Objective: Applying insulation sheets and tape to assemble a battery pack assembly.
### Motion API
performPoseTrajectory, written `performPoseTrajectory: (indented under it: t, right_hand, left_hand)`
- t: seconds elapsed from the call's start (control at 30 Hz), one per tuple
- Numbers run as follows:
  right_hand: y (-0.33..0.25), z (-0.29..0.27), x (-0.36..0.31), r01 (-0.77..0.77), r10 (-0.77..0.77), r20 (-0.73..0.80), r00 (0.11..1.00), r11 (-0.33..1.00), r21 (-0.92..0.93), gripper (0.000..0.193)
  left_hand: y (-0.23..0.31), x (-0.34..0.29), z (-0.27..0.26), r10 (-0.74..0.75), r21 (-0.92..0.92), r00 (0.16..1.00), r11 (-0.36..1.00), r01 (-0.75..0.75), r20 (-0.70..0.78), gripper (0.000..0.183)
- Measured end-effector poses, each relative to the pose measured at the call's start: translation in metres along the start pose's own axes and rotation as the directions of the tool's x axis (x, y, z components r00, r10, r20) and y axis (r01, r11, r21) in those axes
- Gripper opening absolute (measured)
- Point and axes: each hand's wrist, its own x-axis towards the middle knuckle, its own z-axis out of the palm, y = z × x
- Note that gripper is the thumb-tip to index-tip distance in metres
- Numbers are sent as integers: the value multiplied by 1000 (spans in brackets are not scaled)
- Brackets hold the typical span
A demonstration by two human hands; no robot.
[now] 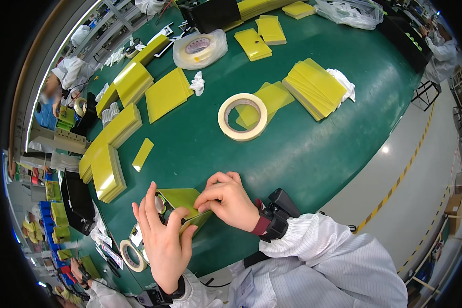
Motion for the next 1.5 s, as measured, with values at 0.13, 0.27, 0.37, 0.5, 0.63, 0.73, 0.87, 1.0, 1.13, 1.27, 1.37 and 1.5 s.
performPoseTrajectory:
  t: [0.13, 0.27, 0.37, 0.5, 0.63, 0.73, 0.87, 1.0, 1.13, 1.27, 1.37, 1.5]
  right_hand:
    - [0, 1, 1, 1, -1, -8, 1000, 1000, 8, 7]
    - [1, 2, 2, -1, 1, -11, 1000, 1000, -1, 6]
    - [2, 3, 2, 18, -18, -22, 1000, 1000, 3, 6]
    - [2, 3, 2, 56, -56, -36, 998, 998, 6, 8]
    - [4, 4, 1, 53, -52, -38, 998, 998, 19, 8]
    - [6, 5, 1, 42, -41, -36, 999, 999, 31, 9]
    - [5, 6, 1, 26, -24, -31, 999, 999, 46, 9]
    - [9, 7, 0, 5, -3, -36, 999, 998, 61, 9]
    - [7, 6, 1, 9, -7, -31, 999, 997, 76, 9]
    - [9, 7, 0, -9, 11, -26, 1000, 997, 80, 10]
    - [8, 7, 0, -11, 14, -33, 999, 997, 81, 10]
    - [7, 8, 0, -10, 14, -46, 999, 997, 80, 10]
  left_hand:
    - [-1, 0, -1, -9, -1, 1000, 1000, 9, 21, 28]
    - [1, 1, 0, -9, -25, 1000, 1000, 9, -8, 30]
    - [1, 1, -1, -8, -13, 1000, 1000, 8, 13, 27]
    - [2, 0, -2, -7, -11, 1000, 1000, 7, 15, 27]
    - [0, 0, -3, -7, -31, 1000, 999, 7, 25, 29]
    - [0, 0, -2, -11, -39, 1000, 999, 12, 28, 30]
    - [-1, 0, -1, -3, -49, 1000, 999, 3, 12, 31]
    - [0, 1, -1, 28, -33, 999, 999, -29, -26, 31]
    - [-4, 0, -2, 55, -39, 998, 998, -56, -22, 23]
    - [-3, 0, -2, 51, -33, 999, 998, -52, -14, 20]
    - [-4, 0, -1, 56, -27, 998, 998, -56, -20, 20]
    - [-5, -1, -2, 33, -38, 999, 999, -32, 27, 19]
